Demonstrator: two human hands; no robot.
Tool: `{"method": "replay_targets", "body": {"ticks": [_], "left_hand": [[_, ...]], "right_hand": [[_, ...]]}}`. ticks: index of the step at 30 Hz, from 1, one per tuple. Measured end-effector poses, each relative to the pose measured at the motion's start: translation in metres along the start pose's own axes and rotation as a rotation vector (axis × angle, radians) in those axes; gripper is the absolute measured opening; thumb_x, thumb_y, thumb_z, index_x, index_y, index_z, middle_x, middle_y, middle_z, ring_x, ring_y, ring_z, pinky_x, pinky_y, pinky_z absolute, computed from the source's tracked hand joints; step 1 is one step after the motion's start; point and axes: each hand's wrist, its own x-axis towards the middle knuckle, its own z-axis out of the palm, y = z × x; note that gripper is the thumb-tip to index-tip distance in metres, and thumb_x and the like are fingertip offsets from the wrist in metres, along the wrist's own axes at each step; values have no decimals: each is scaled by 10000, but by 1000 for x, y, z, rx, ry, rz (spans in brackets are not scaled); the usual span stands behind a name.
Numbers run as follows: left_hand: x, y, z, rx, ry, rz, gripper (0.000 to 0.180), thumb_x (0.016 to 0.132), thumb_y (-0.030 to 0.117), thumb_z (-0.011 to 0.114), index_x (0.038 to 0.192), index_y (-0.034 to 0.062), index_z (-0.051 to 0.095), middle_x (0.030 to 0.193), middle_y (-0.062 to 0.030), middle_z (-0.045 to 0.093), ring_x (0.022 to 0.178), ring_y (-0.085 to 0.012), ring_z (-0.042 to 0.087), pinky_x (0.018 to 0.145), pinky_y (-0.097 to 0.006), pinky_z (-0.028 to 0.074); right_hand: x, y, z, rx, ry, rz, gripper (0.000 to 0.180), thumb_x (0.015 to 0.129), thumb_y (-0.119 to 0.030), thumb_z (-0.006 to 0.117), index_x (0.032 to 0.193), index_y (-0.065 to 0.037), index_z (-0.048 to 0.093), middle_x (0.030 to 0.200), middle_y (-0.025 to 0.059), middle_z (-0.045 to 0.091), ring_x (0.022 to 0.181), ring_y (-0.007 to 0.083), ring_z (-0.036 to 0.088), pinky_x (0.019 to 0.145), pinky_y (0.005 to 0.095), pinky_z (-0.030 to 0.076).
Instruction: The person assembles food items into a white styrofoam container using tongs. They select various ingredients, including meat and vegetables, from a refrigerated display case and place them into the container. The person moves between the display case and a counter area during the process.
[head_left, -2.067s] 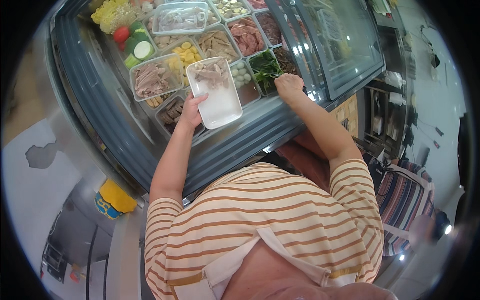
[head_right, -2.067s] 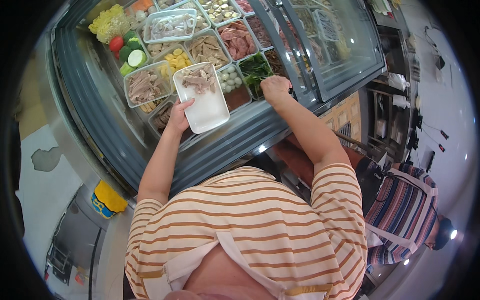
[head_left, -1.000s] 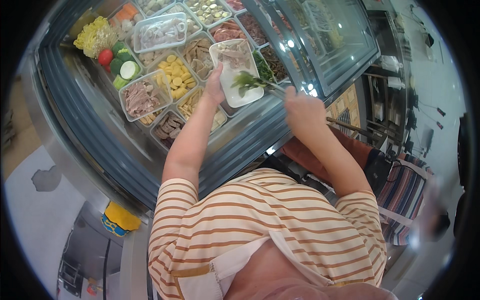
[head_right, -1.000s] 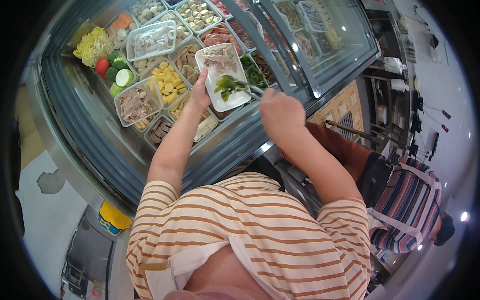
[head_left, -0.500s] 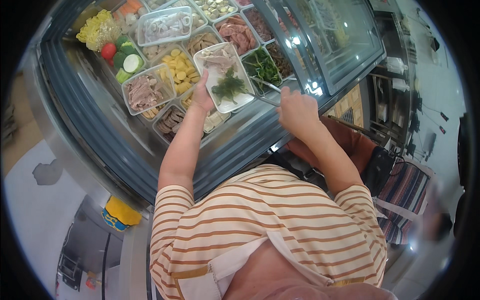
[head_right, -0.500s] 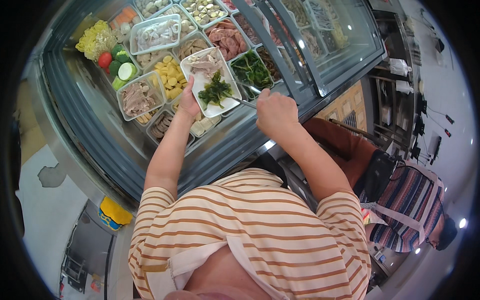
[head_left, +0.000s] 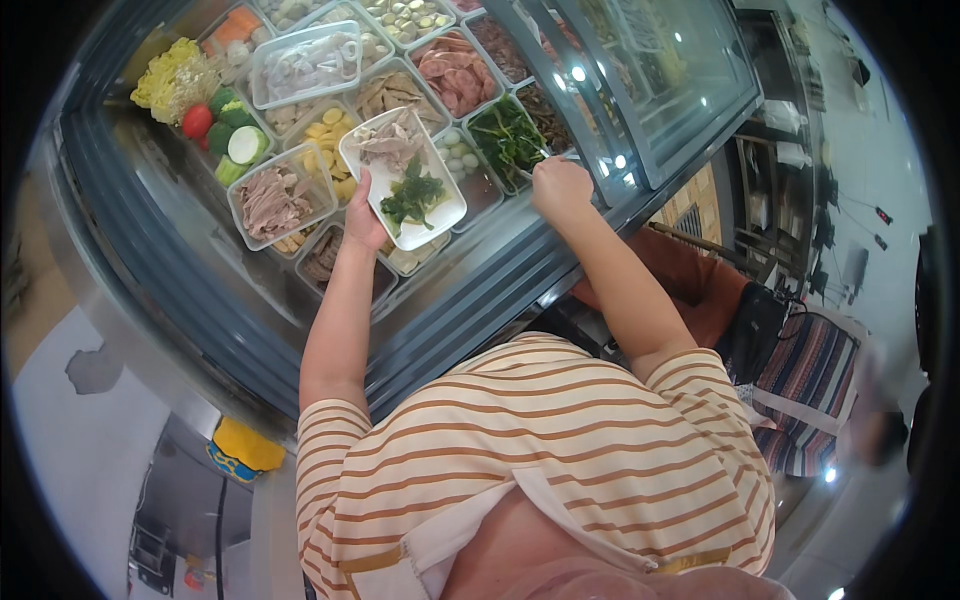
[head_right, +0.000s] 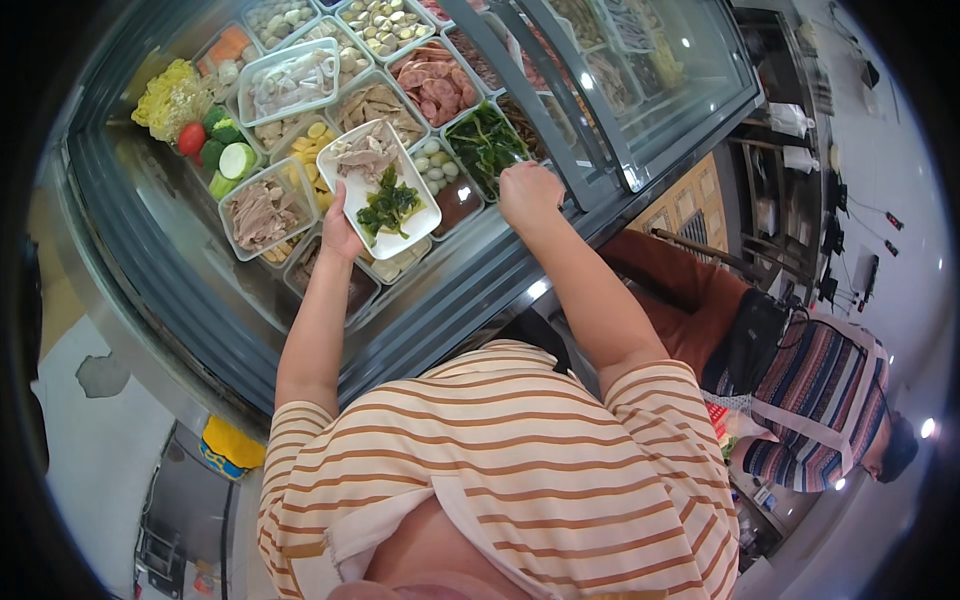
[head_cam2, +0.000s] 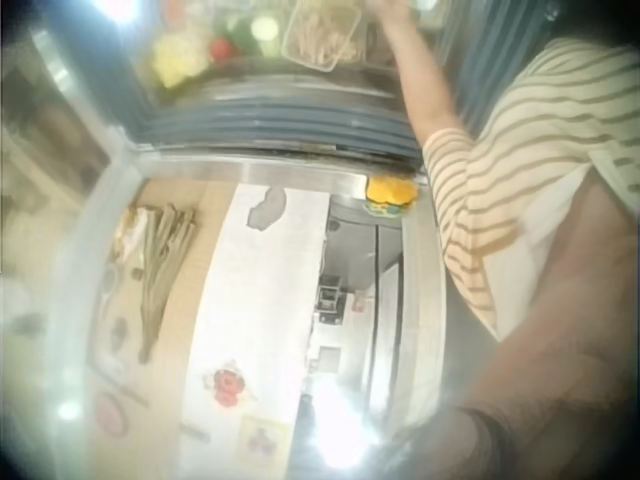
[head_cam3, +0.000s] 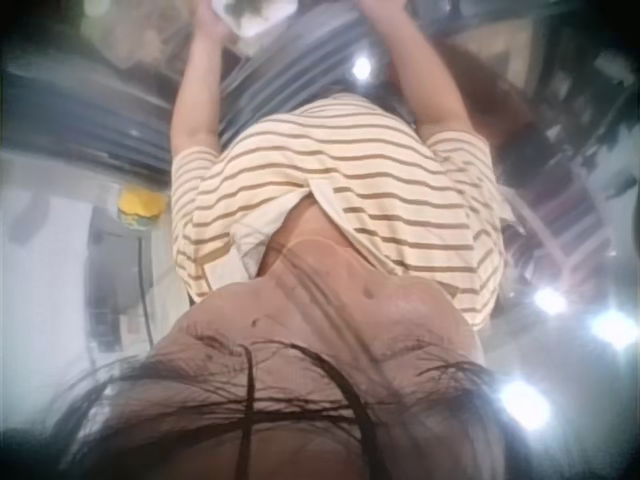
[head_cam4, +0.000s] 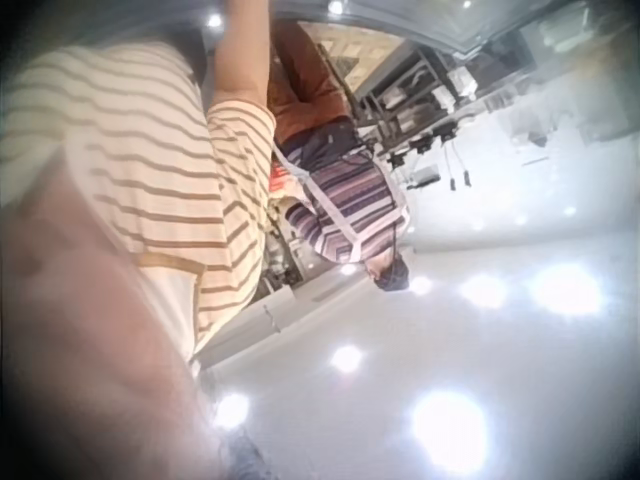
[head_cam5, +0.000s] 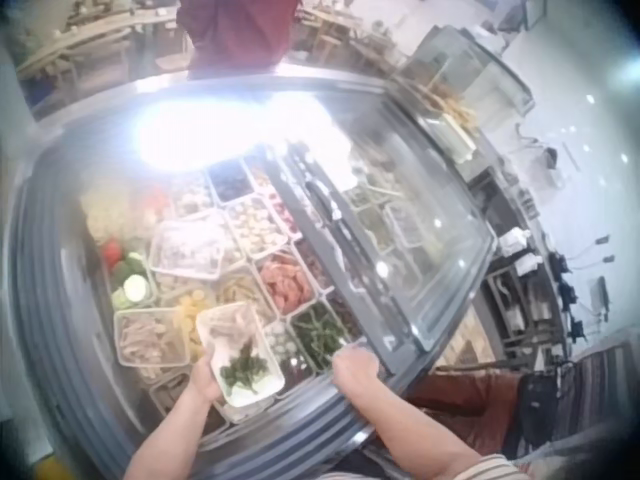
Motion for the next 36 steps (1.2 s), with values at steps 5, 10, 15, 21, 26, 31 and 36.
{"method": "replay_targets", "body": {"ticks": [5, 10, 15, 21, 26, 31, 36], "left_hand": [[-4, -5, 3, -15, -8, -39, 507, 911, 354, 470, 1282, 21, 377, 1253, -144, 473, 1133, -293, 472, 982, -435, 363], [3, -12, 7, -13, -15, -57, 490, 912, 346, 470, 1270, 21, 393, 1243, -142, 483, 1124, -290, 478, 981, -428, 365], [16, -18, 11, -5, -8, -95, 476, 904, 329, 491, 1264, 30, 402, 1229, -139, 497, 1113, -286, 489, 972, -423, 376], [46, -38, 17, -15, -110, -96, 456, 898, 314, 503, 1251, 41, 414, 1203, -134, 515, 1090, -284, 507, 952, -430, 394], [72, -50, 34, 21, -152, -48, 481, 899, 354, 486, 1264, 49, 413, 1235, -130, 503, 1121, -285, 488, 982, -424, 367], [68, -52, 64, -12, -172, -93, 455, 913, 326, 462, 1286, 78, 380, 1224, -129, 498, 1111, -288, 489, 960, -436, 387], [36, -37, 83, 23, -164, -138, 505, 932, 383, 392, 1302, 40, 362, 1272, -150, 453, 1149, -310, 453, 984, -440, 357]], "right_hand": [[18, 6, 4, 66, -105, -22, 207, 635, -138, 595, 775, -15, 684, 774, 187, 654, 674, 326, 652, 450, 502, 494], [14, 8, 11, 76, 5, -24, 173, 711, -121, 526, 742, -26, 667, 772, 174, 649, 701, 334, 646, 544, 463, 512], [-12, 5, -13, 146, 47, 53, 194, 762, -101, 471, 735, -9, 639, 768, 165, 641, 737, 355, 633, 657, 421, 506], [-42, 20, -50, 111, -16, 140, 157, 762, -68, 482, 861, -3, 584, 764, 206, 629, 724, 368, 629, 660, 432, 503], [-79, 24, -102, 99, 43, 107, 174, 801, -160, 543, 896, -17, 512, 746, 189, 619, 684, 361, 626, 633, 428, 500], [-90, 6, -105, 179, 12, 15, 278, 792, -252, 602, 894, -15, 498, 746, 174, 612, 663, 350, 621, 584, 431, 496], [-80, -18, -79, 253, -72, -44, 370, 756, -283, 633, 965, -17, 484, 791, 186, 608, 706, 358, 614, 624, 438, 486]]}}
